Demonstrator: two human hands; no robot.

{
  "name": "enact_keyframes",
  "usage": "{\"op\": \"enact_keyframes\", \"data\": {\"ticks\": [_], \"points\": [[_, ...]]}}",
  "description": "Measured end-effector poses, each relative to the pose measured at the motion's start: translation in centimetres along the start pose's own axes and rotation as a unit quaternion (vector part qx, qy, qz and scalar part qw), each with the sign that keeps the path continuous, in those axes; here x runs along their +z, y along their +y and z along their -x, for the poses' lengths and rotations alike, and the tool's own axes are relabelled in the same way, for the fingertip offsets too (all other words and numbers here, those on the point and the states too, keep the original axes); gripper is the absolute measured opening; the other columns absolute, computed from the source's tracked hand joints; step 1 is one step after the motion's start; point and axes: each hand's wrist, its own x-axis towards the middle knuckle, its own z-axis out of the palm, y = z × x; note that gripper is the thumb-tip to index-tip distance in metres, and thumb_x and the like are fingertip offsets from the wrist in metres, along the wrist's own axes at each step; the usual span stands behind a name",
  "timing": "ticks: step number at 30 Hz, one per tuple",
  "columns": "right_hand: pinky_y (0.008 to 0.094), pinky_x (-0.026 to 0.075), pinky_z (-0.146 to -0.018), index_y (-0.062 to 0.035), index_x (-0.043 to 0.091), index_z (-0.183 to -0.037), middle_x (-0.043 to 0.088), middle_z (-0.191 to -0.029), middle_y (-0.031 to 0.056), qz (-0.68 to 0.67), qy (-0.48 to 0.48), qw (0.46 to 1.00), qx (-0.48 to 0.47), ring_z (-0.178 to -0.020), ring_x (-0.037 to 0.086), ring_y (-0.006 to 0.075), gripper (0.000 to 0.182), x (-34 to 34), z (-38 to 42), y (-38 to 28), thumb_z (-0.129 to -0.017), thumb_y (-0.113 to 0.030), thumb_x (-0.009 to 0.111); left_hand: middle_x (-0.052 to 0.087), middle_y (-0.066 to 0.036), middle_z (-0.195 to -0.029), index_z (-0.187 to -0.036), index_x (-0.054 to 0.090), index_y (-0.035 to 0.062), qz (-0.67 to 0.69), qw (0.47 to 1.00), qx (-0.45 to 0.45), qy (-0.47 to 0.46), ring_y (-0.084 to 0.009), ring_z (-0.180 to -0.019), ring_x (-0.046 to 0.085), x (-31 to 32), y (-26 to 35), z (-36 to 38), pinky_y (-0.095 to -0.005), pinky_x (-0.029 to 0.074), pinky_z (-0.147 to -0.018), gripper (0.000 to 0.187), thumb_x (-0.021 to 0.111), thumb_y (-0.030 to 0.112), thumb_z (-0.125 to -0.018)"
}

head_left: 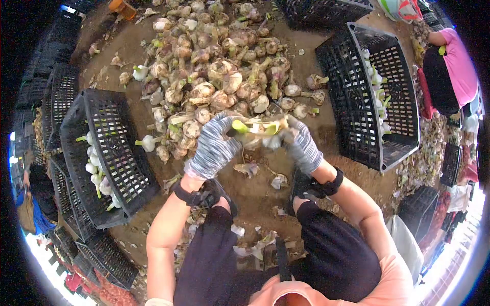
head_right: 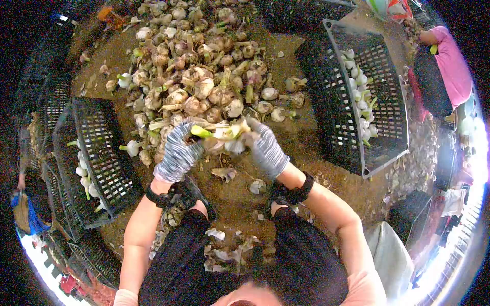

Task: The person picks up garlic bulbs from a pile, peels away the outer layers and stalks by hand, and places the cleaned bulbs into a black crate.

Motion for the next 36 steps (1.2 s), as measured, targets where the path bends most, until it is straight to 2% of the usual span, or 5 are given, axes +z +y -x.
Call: {"op": "enact_keyframes", "data": {"ticks": [9, 12, 20, 24, 36], "points": [[0.0263, 0.046, -0.05, -0.0041, 0.049, -0.108, 0.061, -0.09, 0.012, -0.601, -0.076, 0.749, 0.269, -0.066, 0.058, 0.0199, 0.029, -2.8, -3.0, 2.5, -0.088, -0.026, 0.047, 0.063, -0.003, -0.093, -0.098, 0.062, 0.0038, 0.317, 0.935, -0.146, -0.068, -0.0129, -0.088, 0.057, -0.3, 0.8, 0.7, -0.0273, 0.045, -0.079, 0.038, 0.072, 0.031, -0.075], [0.0262, 0.048, -0.059, -0.0026, 0.054, -0.102, 0.061, -0.087, 0.0037, 0.09, -0.101, 0.98, 0.145, -0.072, 0.057, 0.0125, 0.023, -1.4, -1.5, 3.4, -0.083, -0.013, 0.059, 0.061, -0.002, -0.094, -0.103, 0.059, 0.0036, 0.36, 0.912, -0.194, -0.04, -0.0118, -0.088, 0.056, -0.5, 0.4, 0.9, -0.0258, 0.044, -0.078, 0.047, 0.071, 0.039, -0.074], [0.0419, 0.048, -0.081, -0.0039, 0.038, -0.127, 0.055, -0.106, 0.022, 0.501, -0.346, 0.784, 0.118, -0.095, 0.058, 0.0365, 0.079, -1.0, 1.8, -4.4, -0.067, -0.042, 0.072, 0.059, -0.004, -0.098, -0.106, 0.055, 0.004, 0.446, 0.868, -0.22, 0.016, -0.0149, -0.093, 0.056, -1.1, -1.1, 1.3, -0.0282, 0.045, -0.083, 0.044, 0.07, 0.033, -0.077], [0.0394, 0.051, -0.073, -0.0023, 0.044, -0.122, 0.056, -0.111, 0.0202, 0.283, -0.002, 0.922, -0.264, -0.089, 0.061, 0.0328, 0.055, -1.4, -0.6, -3.8, -0.075, -0.019, 0.065, 0.059, -0.007, -0.104, -0.108, 0.053, 0.0032, 0.576, 0.781, -0.239, -0.003, -0.019, -0.099, 0.057, -0.5, -0.4, 1.4, -0.0325, 0.047, -0.087, 0.033, 0.064, 0.02, -0.082], [0.0273, 0.048, -0.07, -0.004, 0.064, -0.09, 0.064, -0.088, 0.007, 0.069, -0.303, 0.924, -0.221, -0.079, 0.062, 0.0159, 0.03, -3.3, 1.7, -5.7, -0.073, -0.027, 0.073, 0.06, -0.007, -0.101, -0.11, 0.054, 0.002, 0.601, 0.755, -0.261, 0.028, -0.0165, -0.094, 0.059, 2.2, -2.1, 1.8, -0.0289, 0.049, -0.084, 0.029, 0.061, 0.014, -0.085]]}}
